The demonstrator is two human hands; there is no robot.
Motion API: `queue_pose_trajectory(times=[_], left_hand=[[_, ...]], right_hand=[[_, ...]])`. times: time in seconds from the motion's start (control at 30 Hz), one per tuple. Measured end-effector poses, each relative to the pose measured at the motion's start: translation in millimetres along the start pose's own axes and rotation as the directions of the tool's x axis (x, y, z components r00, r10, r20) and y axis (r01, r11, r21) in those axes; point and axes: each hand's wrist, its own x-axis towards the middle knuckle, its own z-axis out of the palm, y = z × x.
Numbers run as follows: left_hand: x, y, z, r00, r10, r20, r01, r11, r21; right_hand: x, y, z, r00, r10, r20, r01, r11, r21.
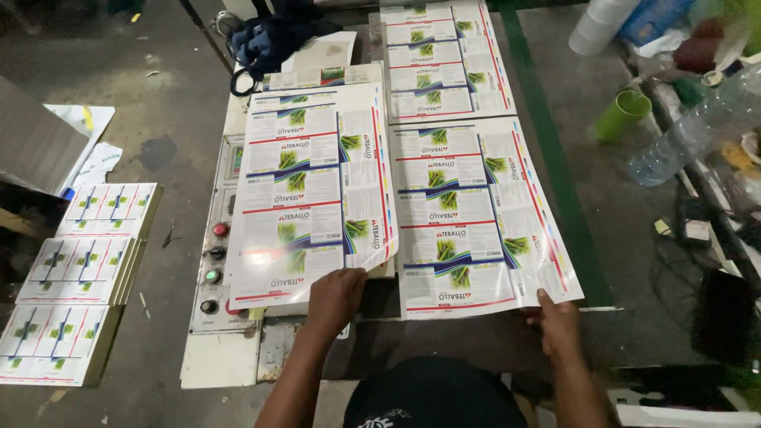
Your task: Stack printed and laminated sheets as they come off the production conveyor.
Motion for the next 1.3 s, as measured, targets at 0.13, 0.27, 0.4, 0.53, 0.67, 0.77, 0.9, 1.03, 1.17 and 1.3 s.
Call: queue_pose_trajectory(times=[0.13, 0.27, 0.4, 0.53, 0.67, 0.77, 0.9, 1.03, 1.17, 1.3], left_hand=[[-3.7, -2.3, -4.0, 0.999, -0.051, 0.013, 0.051, 0.999, 0.009], [-12.7, -13.4, 4.8, 0.997, -0.066, 0.034, 0.066, 0.998, 0.003], [-13.5, -2.8, -0.1, 0.999, -0.048, 0.017, 0.049, 0.998, -0.027], [-8.5, 7.2, 0.5, 0.998, -0.029, 0.057, 0.030, 0.999, -0.022], [-3.8, 4.8, 7.0, 0.995, -0.028, 0.094, 0.030, 0.999, -0.023], [-1.5, 9.3, 2.2, 0.997, -0.033, 0.074, 0.037, 0.998, -0.051], [-2.8, 5.2, 5.2, 0.998, -0.015, 0.059, 0.017, 0.999, -0.045], [-2.2, 5.0, 5.7, 0.994, -0.035, 0.099, 0.039, 0.998, -0.040], [-0.6, 5.4, 5.5, 0.996, -0.022, 0.083, 0.024, 0.999, -0.034], [-4.4, 6.0, 5.5, 0.998, -0.026, 0.056, 0.028, 0.999, -0.039]], right_hand=[[2.3, -12.0, 0.6, 0.996, 0.057, 0.071, -0.053, 0.997, -0.057], [4.7, -6.3, -1.8, 0.997, 0.058, 0.056, -0.054, 0.997, -0.059], [16.5, 6.1, 2.9, 0.998, 0.070, 0.008, -0.069, 0.996, -0.063], [18.7, 2.6, 11.9, 0.996, 0.084, -0.037, -0.086, 0.995, -0.054], [26.1, -0.1, 21.4, 0.999, 0.054, -0.007, -0.054, 0.999, -0.007], [30.1, 4.4, 22.2, 0.998, 0.064, -0.021, -0.064, 0.998, 0.015], [33.1, 10.3, 20.1, 0.999, 0.045, -0.004, -0.045, 0.999, 0.009], [37.8, 8.9, 25.6, 0.999, 0.011, -0.033, -0.008, 0.996, 0.094], [63.1, -9.0, 52.6, 0.995, 0.033, -0.098, -0.027, 0.998, 0.058], [137.0, -21.1, 86.3, 1.000, -0.014, 0.027, 0.011, 0.997, 0.075]])
